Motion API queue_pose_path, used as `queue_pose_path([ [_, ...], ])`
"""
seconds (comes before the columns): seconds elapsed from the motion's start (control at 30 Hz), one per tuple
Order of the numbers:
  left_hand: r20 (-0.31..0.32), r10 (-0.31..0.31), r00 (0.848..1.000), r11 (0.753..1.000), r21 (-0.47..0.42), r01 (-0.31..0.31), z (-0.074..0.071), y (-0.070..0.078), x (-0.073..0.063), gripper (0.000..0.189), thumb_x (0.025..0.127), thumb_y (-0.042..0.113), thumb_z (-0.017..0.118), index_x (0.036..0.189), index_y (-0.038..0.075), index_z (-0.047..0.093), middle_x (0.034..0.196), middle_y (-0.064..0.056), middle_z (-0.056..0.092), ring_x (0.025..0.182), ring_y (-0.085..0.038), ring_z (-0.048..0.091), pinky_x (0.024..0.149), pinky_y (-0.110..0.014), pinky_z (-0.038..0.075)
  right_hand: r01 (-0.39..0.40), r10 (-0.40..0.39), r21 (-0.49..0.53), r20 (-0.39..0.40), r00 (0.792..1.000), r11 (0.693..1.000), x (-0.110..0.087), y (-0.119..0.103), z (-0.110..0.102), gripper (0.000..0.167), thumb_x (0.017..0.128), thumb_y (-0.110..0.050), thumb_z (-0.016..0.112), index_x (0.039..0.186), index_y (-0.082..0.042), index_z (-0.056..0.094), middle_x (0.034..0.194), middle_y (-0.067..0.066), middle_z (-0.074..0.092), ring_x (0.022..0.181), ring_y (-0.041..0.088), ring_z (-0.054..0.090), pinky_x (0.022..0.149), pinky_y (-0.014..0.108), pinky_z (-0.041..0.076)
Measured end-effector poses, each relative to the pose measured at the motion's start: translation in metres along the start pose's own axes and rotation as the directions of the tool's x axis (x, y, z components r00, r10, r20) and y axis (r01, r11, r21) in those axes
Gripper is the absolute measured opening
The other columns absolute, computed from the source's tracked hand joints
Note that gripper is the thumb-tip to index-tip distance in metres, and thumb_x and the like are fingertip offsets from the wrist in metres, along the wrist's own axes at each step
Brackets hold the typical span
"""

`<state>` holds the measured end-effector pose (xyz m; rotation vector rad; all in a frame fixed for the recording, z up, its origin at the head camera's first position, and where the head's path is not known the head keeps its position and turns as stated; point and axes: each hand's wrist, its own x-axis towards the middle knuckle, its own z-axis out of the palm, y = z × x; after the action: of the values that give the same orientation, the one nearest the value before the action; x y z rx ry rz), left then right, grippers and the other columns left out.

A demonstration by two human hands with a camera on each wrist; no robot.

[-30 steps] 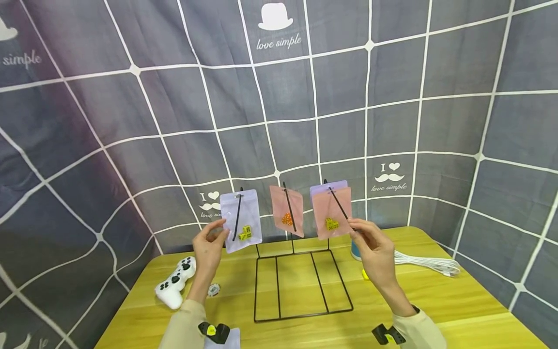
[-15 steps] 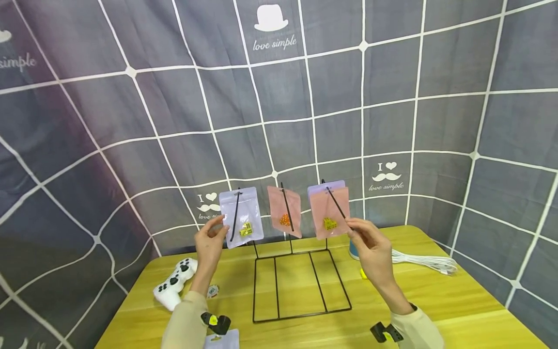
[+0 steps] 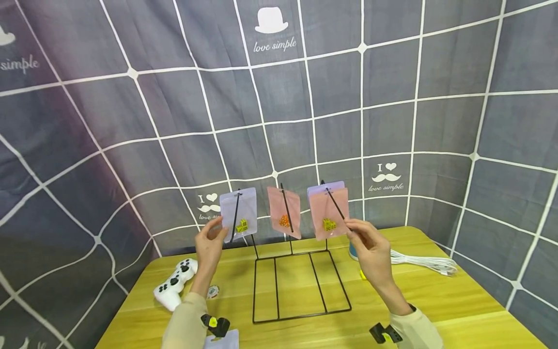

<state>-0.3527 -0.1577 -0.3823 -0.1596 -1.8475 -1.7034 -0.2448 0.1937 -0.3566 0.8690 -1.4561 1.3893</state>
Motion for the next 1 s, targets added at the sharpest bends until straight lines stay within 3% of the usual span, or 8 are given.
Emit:
queue_pose_path([
  [0.1, 0.001, 0.007, 1.000, 1.000, 0.000, -0.007, -0.005, -0.003, -0.005, 0.030, 0.086, 0.001, 0.068, 0.116, 0.002, 0.065, 0.114, -0.018, 0.064, 0.103, -0.029, 0.060, 0.072, -0.009, 0.050, -0.004, 0.004, 0.000, 0.002, 1.000, 1.000, -0.002, 0.002, 0.000, 0.033, 0.074, 0.037, 0.050, 0.101, 0.020, 0.058, 0.105, 0.032, 0.058, 0.099, 0.015, 0.062, 0.083, 0.020, 0.053],
  [0.2, 0.019, 0.031, 0.999, 0.999, 0.023, -0.031, -0.011, 0.000, -0.014, 0.028, 0.086, 0.002, 0.069, 0.113, 0.003, 0.066, 0.109, -0.019, 0.065, 0.096, -0.020, 0.063, 0.074, -0.010, 0.050, 0.001, -0.001, -0.014, 0.004, 1.000, 1.000, -0.001, 0.002, -0.001, 0.033, 0.074, 0.037, 0.050, 0.101, 0.021, 0.058, 0.104, 0.033, 0.057, 0.098, 0.014, 0.062, 0.082, 0.019, 0.053],
  [0.33, 0.107, 0.042, 0.993, 0.991, 0.124, -0.055, -0.022, 0.010, -0.035, 0.024, 0.089, 0.009, 0.068, 0.112, 0.004, 0.067, 0.102, -0.014, 0.067, 0.087, -0.008, 0.062, 0.075, -0.013, 0.050, 0.007, -0.007, -0.030, 0.009, 1.000, 1.000, 0.004, -0.002, 0.000, 0.031, 0.074, 0.037, 0.050, 0.100, 0.021, 0.058, 0.103, 0.034, 0.057, 0.095, 0.013, 0.062, 0.079, 0.018, 0.053],
  [0.5, 0.228, 0.028, 0.973, 0.953, 0.289, -0.095, -0.044, 0.019, -0.071, 0.021, 0.091, 0.013, 0.065, 0.111, 0.006, 0.067, 0.096, -0.007, 0.067, 0.086, -0.014, 0.064, 0.073, -0.019, 0.053, 0.007, -0.006, -0.028, 0.013, 1.000, 1.000, 0.004, 0.003, -0.001, 0.032, 0.074, 0.037, 0.050, 0.100, 0.021, 0.058, 0.103, 0.034, 0.057, 0.095, 0.012, 0.062, 0.078, 0.018, 0.053],
  [0.6, 0.236, -0.028, 0.971, 0.922, 0.381, -0.067, -0.060, 0.023, -0.088, 0.022, 0.092, 0.012, 0.064, 0.113, 0.006, 0.066, 0.095, -0.005, 0.066, 0.085, -0.015, 0.065, 0.070, -0.022, 0.054, 0.006, -0.006, -0.021, 0.014, 1.000, 1.000, 0.002, 0.013, -0.003, 0.033, 0.074, 0.036, 0.050, 0.102, 0.021, 0.058, 0.105, 0.033, 0.057, 0.095, 0.013, 0.062, 0.079, 0.018, 0.053],
  [0.67, 0.229, -0.107, 0.968, 0.899, 0.438, -0.004, -0.070, 0.025, -0.097, 0.024, 0.092, 0.013, 0.063, 0.115, 0.007, 0.065, 0.095, -0.004, 0.065, 0.086, -0.015, 0.065, 0.071, -0.024, 0.054, 0.007, -0.007, -0.016, 0.013, 1.000, 1.000, 0.001, 0.018, -0.005, 0.033, 0.074, 0.036, 0.051, 0.102, 0.020, 0.058, 0.106, 0.032, 0.057, 0.096, 0.014, 0.062, 0.080, 0.018, 0.053],
  [0.77, 0.234, -0.237, 0.943, 0.853, 0.514, 0.087, -0.084, 0.025, -0.105, 0.027, 0.093, 0.016, 0.061, 0.120, 0.009, 0.063, 0.097, -0.003, 0.064, 0.089, -0.017, 0.063, 0.074, -0.029, 0.054, 0.006, -0.005, -0.023, 0.012, 1.000, 1.000, 0.001, 0.022, -0.006, 0.033, 0.075, 0.034, 0.052, 0.104, 0.019, 0.059, 0.108, 0.031, 0.058, 0.097, 0.015, 0.062, 0.081, 0.018, 0.053],
  [1.0, 0.309, -0.399, 0.863, 0.789, 0.596, 0.151, -0.120, 0.008, -0.121, 0.036, 0.091, 0.014, 0.065, 0.122, -0.002, 0.057, 0.098, -0.008, 0.063, 0.088, -0.027, 0.064, 0.073, -0.040, 0.057, 0.004, -0.004, 0.000, 0.019, 1.000, 1.000, 0.009, 0.007, -0.001, 0.031, 0.075, 0.036, 0.049, 0.102, 0.022, 0.057, 0.106, 0.033, 0.057, 0.100, 0.016, 0.061, 0.084, 0.021, 0.053],
])
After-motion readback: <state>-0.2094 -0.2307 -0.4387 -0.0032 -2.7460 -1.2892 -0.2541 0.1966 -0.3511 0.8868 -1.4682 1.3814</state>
